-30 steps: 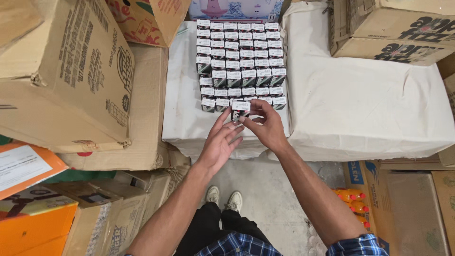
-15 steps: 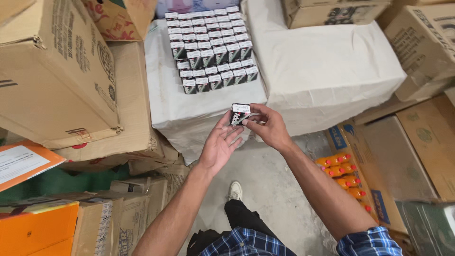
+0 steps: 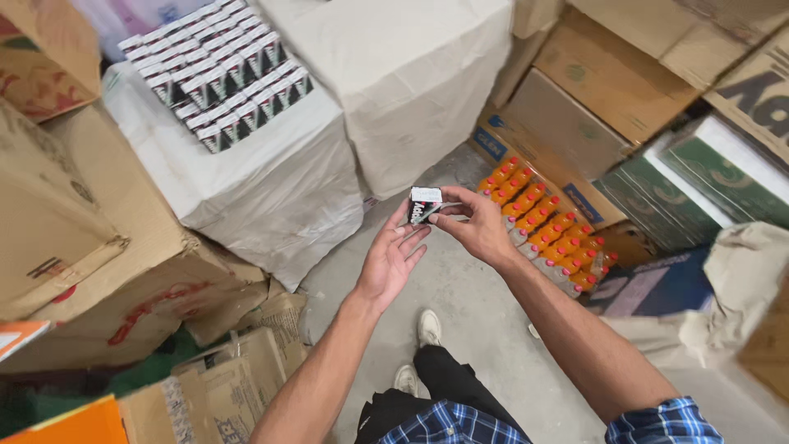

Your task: The person repeatedly picks up small white boxes from a pile on a white sack and places them onto a growing stack on a nearby table. The person handles the boxes one at a time, walking back and forth between the two locations throughout the clip.

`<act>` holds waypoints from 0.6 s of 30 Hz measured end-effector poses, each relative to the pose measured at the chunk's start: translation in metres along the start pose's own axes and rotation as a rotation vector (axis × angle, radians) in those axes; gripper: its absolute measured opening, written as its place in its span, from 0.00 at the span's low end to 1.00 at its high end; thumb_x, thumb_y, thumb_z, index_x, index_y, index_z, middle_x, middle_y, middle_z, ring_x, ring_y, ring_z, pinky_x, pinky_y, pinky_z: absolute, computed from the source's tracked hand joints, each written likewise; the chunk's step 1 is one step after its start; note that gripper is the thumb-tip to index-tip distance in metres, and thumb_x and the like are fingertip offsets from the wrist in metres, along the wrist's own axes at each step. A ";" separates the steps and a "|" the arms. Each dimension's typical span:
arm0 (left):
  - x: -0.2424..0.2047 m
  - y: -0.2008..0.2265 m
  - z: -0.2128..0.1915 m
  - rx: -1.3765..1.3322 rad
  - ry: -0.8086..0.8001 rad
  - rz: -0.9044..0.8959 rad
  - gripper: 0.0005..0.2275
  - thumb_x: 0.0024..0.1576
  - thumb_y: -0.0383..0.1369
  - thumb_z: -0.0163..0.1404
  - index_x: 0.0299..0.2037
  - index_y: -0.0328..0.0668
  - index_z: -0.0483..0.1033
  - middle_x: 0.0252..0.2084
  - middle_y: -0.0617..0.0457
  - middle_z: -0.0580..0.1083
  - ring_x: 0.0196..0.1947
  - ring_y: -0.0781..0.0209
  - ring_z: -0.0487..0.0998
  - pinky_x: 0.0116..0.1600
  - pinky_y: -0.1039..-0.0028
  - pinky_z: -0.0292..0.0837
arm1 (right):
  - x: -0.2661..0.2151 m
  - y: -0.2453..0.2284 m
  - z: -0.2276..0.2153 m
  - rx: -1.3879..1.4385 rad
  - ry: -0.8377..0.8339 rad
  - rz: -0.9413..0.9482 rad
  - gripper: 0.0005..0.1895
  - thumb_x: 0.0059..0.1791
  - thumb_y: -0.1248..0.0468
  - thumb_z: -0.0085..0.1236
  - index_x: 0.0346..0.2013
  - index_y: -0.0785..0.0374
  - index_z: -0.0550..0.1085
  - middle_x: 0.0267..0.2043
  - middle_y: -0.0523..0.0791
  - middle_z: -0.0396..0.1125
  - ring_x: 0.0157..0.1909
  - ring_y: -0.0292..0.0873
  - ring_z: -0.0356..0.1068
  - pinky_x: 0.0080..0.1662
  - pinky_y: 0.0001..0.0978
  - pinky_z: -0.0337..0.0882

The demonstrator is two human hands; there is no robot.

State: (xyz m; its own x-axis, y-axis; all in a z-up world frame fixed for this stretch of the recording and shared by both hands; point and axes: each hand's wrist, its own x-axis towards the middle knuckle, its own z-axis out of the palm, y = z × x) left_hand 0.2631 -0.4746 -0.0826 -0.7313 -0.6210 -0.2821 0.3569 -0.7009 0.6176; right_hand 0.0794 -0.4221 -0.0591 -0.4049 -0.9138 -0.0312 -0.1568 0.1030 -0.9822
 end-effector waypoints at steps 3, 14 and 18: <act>-0.001 -0.034 0.039 0.054 -0.095 -0.110 0.31 0.56 0.38 0.45 0.74 0.62 0.57 0.57 0.49 0.69 0.66 0.55 0.67 0.68 0.61 0.56 | -0.050 0.003 -0.052 0.005 0.147 0.021 0.29 0.43 0.69 0.71 0.58 0.64 0.73 0.50 0.48 0.72 0.47 0.39 0.74 0.46 0.30 0.78; -0.057 -0.262 0.222 0.159 -0.469 -0.514 0.29 0.57 0.38 0.44 0.73 0.64 0.58 0.62 0.50 0.70 0.68 0.57 0.66 0.69 0.61 0.57 | -0.327 0.042 -0.262 0.029 0.738 0.074 0.28 0.43 0.70 0.71 0.58 0.60 0.75 0.50 0.47 0.73 0.47 0.38 0.75 0.47 0.28 0.79; -0.113 -0.365 0.296 0.234 -0.582 -0.671 0.30 0.57 0.39 0.44 0.74 0.64 0.57 0.69 0.44 0.65 0.73 0.53 0.60 0.71 0.63 0.55 | -0.468 0.045 -0.326 -0.019 0.903 0.118 0.27 0.43 0.70 0.69 0.57 0.59 0.76 0.50 0.47 0.73 0.47 0.38 0.75 0.45 0.29 0.80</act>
State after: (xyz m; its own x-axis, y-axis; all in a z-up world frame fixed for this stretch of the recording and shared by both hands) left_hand 0.0436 -0.0447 -0.0587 -0.9424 0.2100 -0.2602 -0.3289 -0.7219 0.6088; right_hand -0.0319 0.1382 -0.0284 -0.9696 -0.2426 0.0333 -0.0812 0.1903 -0.9784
